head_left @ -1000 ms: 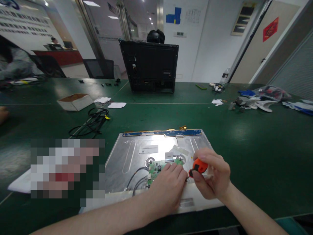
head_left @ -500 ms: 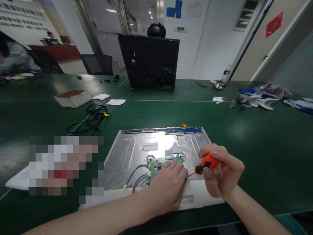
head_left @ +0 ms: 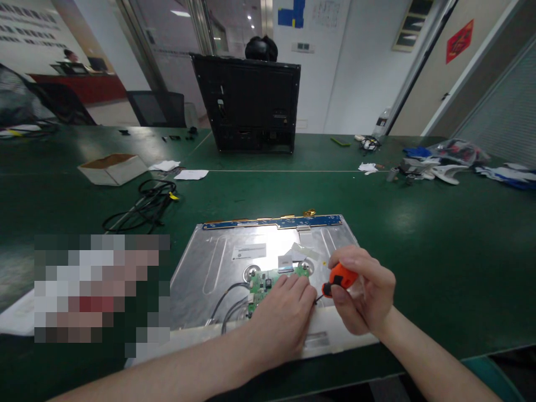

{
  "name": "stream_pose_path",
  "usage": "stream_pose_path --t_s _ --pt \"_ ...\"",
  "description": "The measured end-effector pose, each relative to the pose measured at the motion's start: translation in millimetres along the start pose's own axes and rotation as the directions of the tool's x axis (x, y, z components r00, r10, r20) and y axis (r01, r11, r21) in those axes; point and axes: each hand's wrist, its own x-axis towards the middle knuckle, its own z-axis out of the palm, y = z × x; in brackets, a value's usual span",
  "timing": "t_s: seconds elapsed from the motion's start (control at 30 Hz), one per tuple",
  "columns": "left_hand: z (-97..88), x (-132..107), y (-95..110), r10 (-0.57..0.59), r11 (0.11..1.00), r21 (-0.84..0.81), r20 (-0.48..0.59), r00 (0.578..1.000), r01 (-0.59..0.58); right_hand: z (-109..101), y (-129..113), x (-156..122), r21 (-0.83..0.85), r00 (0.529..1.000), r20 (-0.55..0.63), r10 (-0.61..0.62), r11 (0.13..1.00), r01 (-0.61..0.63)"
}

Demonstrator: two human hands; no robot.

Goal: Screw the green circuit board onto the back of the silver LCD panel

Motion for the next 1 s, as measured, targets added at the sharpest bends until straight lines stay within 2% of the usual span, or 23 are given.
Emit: stream_pose_path --t_s 0.4,0.5,0.63,0.87,1.0 --pt "0.9 -0.1 0.4 0.007 1.0 0.003 -0.039 0.999 -0.007 2.7 -1.2 4.1 -0.005 1.0 0.009 0.01 1.0 -0.01" --pt "0.5 0.3 0.4 0.01 1.0 0.003 -0.021 1.0 -0.01 3.9 -0.6 3.9 -0.009 1.0 0.003 -0.004 1.0 0.004" --pt "0.5 0.3 -0.2 0.012 1.0 0.006 0.026 1.0 -0.012 4.2 0.4 4.7 -0.058 1.0 -0.002 -0.018 0.998 0.018" --pt "3.3 -0.9 -1.2 0.008 1.0 -0.004 -0.009 1.0 -0.008 2.5 -0.3 9.3 -0.142 1.0 0.015 -0.012 0.99 0.014" --pt "4.4 -1.7 -1.7 0.019 1.0 -0.003 -0.036 0.999 -0.019 2.9 -0.7 9.1 -0.068 0.999 0.02 0.027 0.997 -0.026"
